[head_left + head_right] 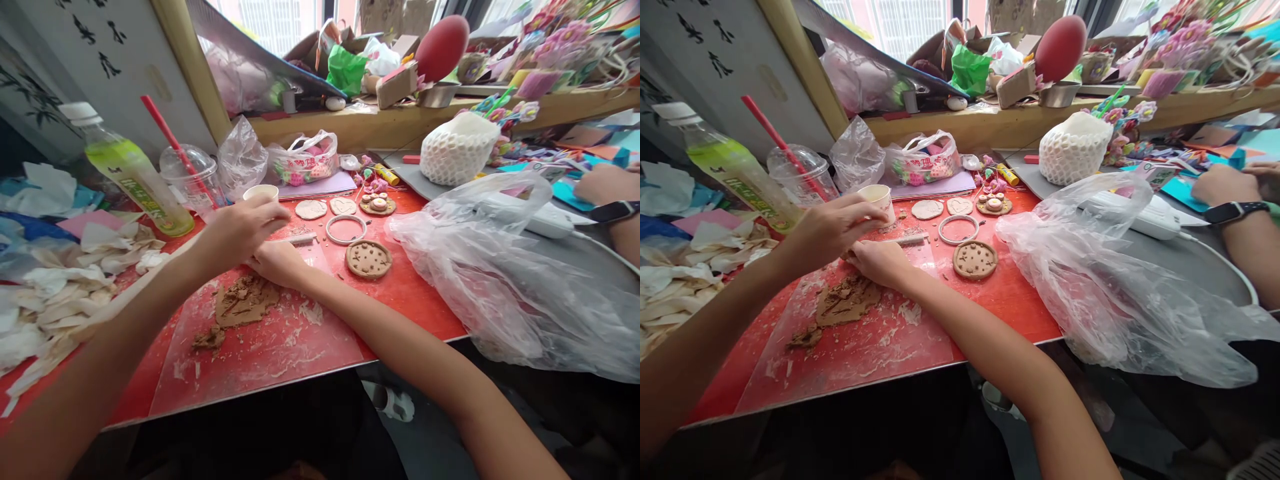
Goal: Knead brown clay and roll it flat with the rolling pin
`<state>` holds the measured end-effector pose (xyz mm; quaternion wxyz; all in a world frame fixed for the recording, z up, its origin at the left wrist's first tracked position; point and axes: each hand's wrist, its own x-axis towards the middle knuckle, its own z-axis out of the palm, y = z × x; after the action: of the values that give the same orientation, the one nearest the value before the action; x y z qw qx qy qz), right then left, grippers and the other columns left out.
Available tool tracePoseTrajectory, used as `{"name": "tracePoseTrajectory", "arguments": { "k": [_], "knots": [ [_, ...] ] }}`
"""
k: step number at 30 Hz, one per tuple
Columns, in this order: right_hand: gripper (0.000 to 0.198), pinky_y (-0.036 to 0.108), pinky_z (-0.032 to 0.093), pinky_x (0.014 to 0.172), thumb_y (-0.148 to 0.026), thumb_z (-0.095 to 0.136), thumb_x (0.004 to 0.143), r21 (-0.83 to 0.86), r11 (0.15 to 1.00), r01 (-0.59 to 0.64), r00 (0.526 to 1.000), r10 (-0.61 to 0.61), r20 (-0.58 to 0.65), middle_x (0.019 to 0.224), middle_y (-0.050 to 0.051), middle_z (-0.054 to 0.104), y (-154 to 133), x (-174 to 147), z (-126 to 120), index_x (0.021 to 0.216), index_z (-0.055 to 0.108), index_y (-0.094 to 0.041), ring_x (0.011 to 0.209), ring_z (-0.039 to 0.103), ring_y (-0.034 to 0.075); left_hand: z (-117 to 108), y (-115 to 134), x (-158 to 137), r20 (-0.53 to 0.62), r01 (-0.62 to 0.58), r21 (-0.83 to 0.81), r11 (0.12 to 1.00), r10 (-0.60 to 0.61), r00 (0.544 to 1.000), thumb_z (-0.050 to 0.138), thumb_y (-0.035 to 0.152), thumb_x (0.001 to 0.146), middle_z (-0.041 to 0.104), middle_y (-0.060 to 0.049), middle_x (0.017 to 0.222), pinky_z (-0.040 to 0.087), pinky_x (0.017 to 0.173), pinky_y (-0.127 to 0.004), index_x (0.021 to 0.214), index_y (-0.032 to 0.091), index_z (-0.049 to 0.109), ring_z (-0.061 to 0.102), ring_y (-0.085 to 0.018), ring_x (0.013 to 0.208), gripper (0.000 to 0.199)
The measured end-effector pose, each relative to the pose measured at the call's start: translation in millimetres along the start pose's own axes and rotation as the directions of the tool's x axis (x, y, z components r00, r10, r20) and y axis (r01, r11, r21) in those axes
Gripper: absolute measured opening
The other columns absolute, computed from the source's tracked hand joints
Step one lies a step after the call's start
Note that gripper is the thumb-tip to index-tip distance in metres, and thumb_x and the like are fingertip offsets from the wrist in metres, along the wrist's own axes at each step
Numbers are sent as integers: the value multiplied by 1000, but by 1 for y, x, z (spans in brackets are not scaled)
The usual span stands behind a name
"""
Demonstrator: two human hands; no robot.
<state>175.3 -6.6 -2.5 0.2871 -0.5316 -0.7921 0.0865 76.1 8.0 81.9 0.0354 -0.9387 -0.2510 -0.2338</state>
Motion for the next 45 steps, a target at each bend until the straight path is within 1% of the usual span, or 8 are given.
{"name": "tracePoseTrajectory", "arguments": {
  "k": [2,4,7,10,17,24,36,45],
  "knots": [
    [30,29,38,60,-40,40,92,-13,996,94,994,-93,49,89,8,68,1,1,0,99,60,-17,71,60,17,-7,-33,-29,8,144,-41,989,-144,990,44,36,89,63,-4,97,43,71,-29,94,23,62,58,-16,80,22],
    [31,28,36,59,-40,39,93,-34,991,131,990,-129,58,92,7,69,2,1,-1,97,59,-17,73,61,17,-8,-64,-54,107,293,-80,953,-284,953,48,40,85,64,-5,91,44,67,-28,92,21,62,59,-17,77,25],
    [30,27,36,63,-39,39,93,-40,991,126,990,-123,62,99,7,68,3,0,-1,100,59,-17,82,62,16,-4,-92,-78,320,370,-140,919,-312,895,51,43,82,65,-3,97,44,74,-28,95,22,63,61,-19,86,27],
    [30,26,36,66,-37,37,94,-37,991,130,989,-127,76,104,6,67,2,-2,-3,104,58,-18,86,61,15,0,-92,-83,392,376,-181,909,-283,875,51,44,82,66,-3,95,45,73,-27,96,22,64,61,-17,83,29],
    [29,27,34,64,-35,37,94,-102,987,123,990,-115,77,101,7,67,1,-4,-2,106,56,-17,81,61,16,12,-78,-78,236,218,-190,957,-171,957,46,36,84,62,-3,82,45,73,-27,80,19,62,58,-15,78,24],
    [29,27,32,61,-38,38,94,-118,985,127,990,-119,79,99,6,68,2,-2,-1,105,56,-18,79,61,15,15,-82,-83,219,98,-29,995,-89,972,50,30,81,61,-2,83,40,64,-24,80,22,61,55,-15,76,14],
    [29,28,31,60,-39,39,93,-95,989,112,991,-103,90,98,5,69,-1,-3,-4,105,58,-19,78,62,16,11,-72,-83,199,119,139,983,-146,969,44,30,84,64,-2,90,33,52,-24,85,25,61,55,-16,76,18],
    [27,27,35,62,-36,41,93,-18,993,115,988,-113,101,102,5,69,-1,-3,-6,105,59,-19,80,62,16,7,-78,-84,24,269,316,910,-291,956,38,35,90,63,-3,85,30,54,-26,82,23,54,57,-17,71,22]
  ]
}}
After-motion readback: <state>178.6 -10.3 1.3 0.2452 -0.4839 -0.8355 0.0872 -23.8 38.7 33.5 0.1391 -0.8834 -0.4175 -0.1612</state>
